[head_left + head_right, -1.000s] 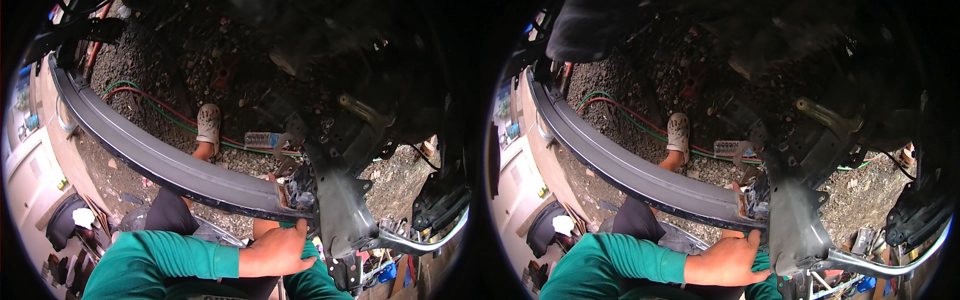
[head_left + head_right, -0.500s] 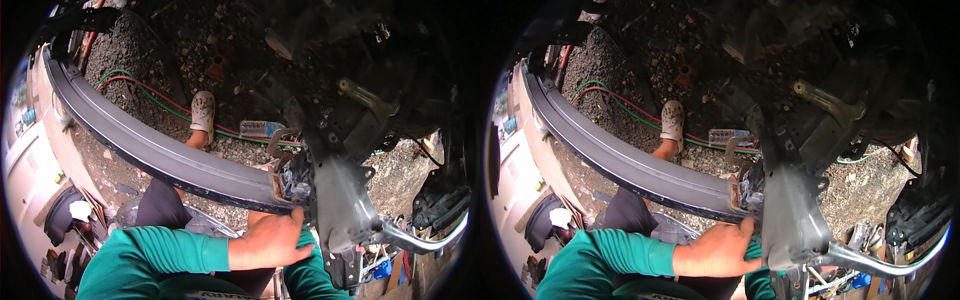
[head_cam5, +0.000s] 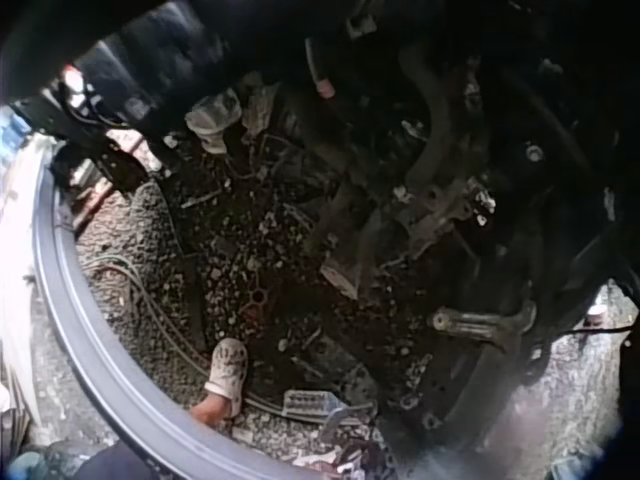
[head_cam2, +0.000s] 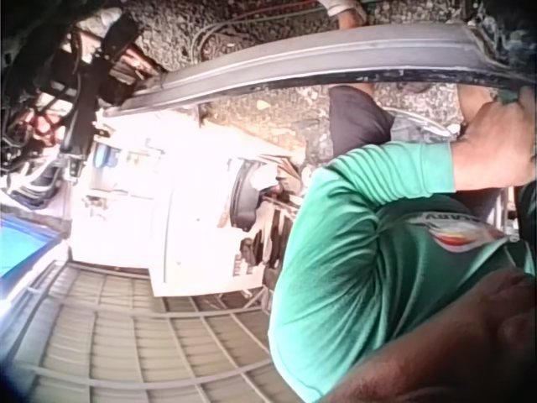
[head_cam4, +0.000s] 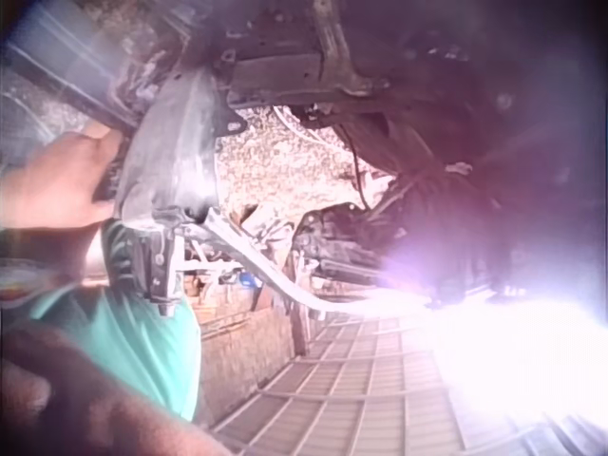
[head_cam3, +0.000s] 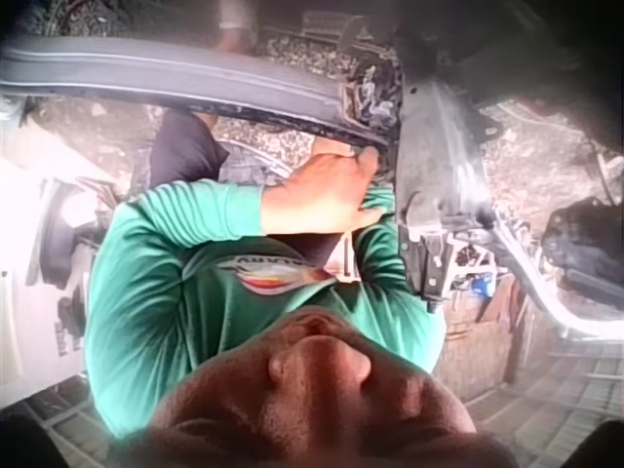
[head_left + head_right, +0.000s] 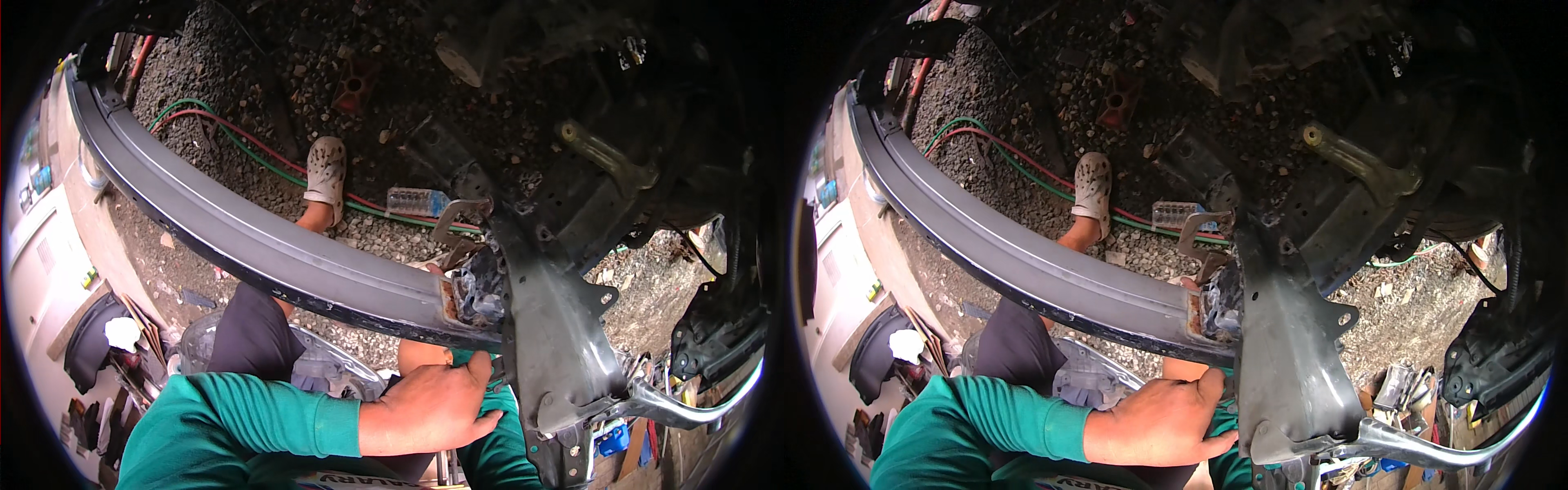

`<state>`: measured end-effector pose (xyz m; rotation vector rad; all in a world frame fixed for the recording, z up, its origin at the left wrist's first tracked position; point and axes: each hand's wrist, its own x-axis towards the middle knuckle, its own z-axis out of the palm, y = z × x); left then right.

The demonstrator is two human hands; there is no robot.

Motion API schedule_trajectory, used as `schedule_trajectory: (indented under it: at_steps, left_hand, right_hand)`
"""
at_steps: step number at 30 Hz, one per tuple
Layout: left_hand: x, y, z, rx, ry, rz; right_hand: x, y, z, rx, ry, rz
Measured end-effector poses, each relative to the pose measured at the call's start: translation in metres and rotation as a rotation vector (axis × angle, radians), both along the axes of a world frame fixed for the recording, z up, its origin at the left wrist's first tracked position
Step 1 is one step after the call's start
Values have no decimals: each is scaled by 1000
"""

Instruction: The person fits metal components onto the front frame of a car, using a screwdriver to align the parts and securing them in place with locking pliers.

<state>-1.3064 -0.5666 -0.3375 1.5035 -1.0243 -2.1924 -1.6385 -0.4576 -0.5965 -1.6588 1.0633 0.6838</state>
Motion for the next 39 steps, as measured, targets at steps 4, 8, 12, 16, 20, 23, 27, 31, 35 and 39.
schedule_trajectory:
  at_steps: [4, 8, 12, 16, 20, 23, 27, 31, 35, 39]
  left_hand:
    - [1, 0, 1, 0, 1, 0]
    - [0, 1, 2, 16, 9, -1]
    - [-9, 8, -2, -12, -40, 39]
    - [-8, 12, -4, -16, -42, 71]
    - [-9, 12, -4, -11, -21, 79]
    - [-10, 18, -5, -27, -38, 90]
    - [-9, 19, -6, -39, -36, 97]
    - [-16, 21, -9, -46, -30, 116]
    - [-17, 21, -9, -87, -71, 124]
    - [-20, 23, -11, -108, -65, 160]
  right_hand:
    - [2, 6, -3, 39, -13, -5]
    - [-1, 10, -3, 85, -25, -2]
    - [-4, 7, -4, 118, -35, 7]
    - [1, 1, -9, 149, -57, 21]
    - [-2, -7, -16, 171, -70, 34]
    - [1, -6, -21, 202, -83, 44]
    - [2, -5, -24, 246, -97, 53]
    - [1, -3, -25, 285, -108, 54]
    - [7, -1, -25, 331, -124, 57]
    - [7, -1, -28, 361, -135, 63]
